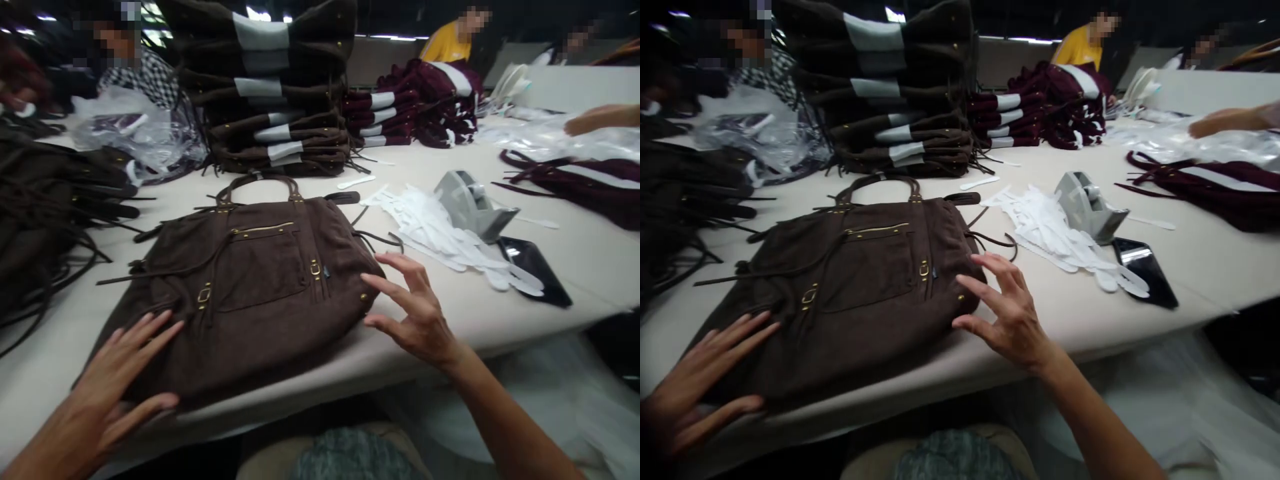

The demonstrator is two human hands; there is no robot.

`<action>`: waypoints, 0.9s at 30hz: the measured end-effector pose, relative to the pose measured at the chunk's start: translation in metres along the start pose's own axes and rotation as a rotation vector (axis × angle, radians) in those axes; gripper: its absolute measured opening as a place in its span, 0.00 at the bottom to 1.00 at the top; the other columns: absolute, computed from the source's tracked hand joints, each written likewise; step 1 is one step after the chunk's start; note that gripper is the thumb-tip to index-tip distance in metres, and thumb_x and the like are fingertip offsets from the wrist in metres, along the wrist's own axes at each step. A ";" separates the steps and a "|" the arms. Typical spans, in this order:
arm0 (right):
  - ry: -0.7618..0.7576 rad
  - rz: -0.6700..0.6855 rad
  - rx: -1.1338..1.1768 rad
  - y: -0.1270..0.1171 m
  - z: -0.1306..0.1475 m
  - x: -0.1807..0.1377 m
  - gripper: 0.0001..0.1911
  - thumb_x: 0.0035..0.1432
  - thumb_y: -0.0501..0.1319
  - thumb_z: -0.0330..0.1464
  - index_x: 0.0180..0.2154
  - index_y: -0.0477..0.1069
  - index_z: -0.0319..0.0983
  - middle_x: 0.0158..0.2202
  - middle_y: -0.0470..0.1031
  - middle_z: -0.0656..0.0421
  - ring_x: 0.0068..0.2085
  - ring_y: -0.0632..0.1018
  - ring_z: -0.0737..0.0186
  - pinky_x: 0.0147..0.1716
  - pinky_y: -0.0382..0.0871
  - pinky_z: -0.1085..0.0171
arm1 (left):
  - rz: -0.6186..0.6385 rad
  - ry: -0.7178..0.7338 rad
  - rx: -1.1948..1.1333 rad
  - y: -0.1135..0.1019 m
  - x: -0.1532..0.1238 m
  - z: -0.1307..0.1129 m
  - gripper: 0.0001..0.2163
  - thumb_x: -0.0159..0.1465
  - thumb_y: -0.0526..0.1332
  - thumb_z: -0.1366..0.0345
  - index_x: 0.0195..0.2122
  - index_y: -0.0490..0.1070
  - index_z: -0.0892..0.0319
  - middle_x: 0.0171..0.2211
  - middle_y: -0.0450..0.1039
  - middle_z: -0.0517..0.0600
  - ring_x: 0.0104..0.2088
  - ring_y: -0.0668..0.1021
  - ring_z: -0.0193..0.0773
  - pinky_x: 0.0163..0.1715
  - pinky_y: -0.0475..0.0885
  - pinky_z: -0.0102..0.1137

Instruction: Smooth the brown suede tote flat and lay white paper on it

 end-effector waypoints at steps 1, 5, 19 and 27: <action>-0.095 0.111 -0.036 0.004 0.007 0.007 0.28 0.57 0.65 0.48 0.55 0.69 0.44 0.58 0.66 0.51 0.60 0.64 0.46 0.60 0.55 0.46 | 0.022 0.006 0.002 -0.003 0.001 -0.001 0.32 0.65 0.50 0.47 0.67 0.39 0.43 0.69 0.43 0.46 0.67 0.52 0.55 0.65 0.47 0.56; -0.289 0.415 -0.135 0.031 0.014 0.031 0.30 0.54 0.61 0.56 0.46 0.74 0.38 0.40 0.76 0.53 0.44 0.75 0.53 0.52 0.59 0.50 | 0.105 0.057 0.018 -0.008 0.014 -0.005 0.36 0.60 0.57 0.40 0.65 0.47 0.47 0.64 0.55 0.53 0.65 0.56 0.54 0.64 0.48 0.53; 0.187 0.587 0.114 -0.017 -0.030 0.055 0.23 0.45 0.69 0.52 0.25 0.69 0.40 0.24 0.70 0.61 0.27 0.71 0.62 0.26 0.61 0.65 | 0.231 0.001 -0.320 -0.066 0.025 -0.051 0.19 0.61 0.60 0.44 0.32 0.66 0.57 0.31 0.69 0.47 0.34 0.71 0.37 0.33 0.64 0.28; 0.351 0.687 0.311 0.004 -0.048 0.031 0.21 0.52 0.65 0.51 0.31 0.72 0.39 0.27 0.72 0.60 0.30 0.73 0.60 0.29 0.65 0.64 | 0.034 -0.250 -0.291 -0.107 0.070 -0.025 0.14 0.62 0.56 0.52 0.34 0.68 0.60 0.31 0.69 0.43 0.33 0.71 0.33 0.36 0.63 0.25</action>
Point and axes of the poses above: each hand's wrist, its own x-axis towards the middle knuckle, its own y-axis out of the palm, z = x × y, the point moved 5 cm from there along x, towards the middle knuckle
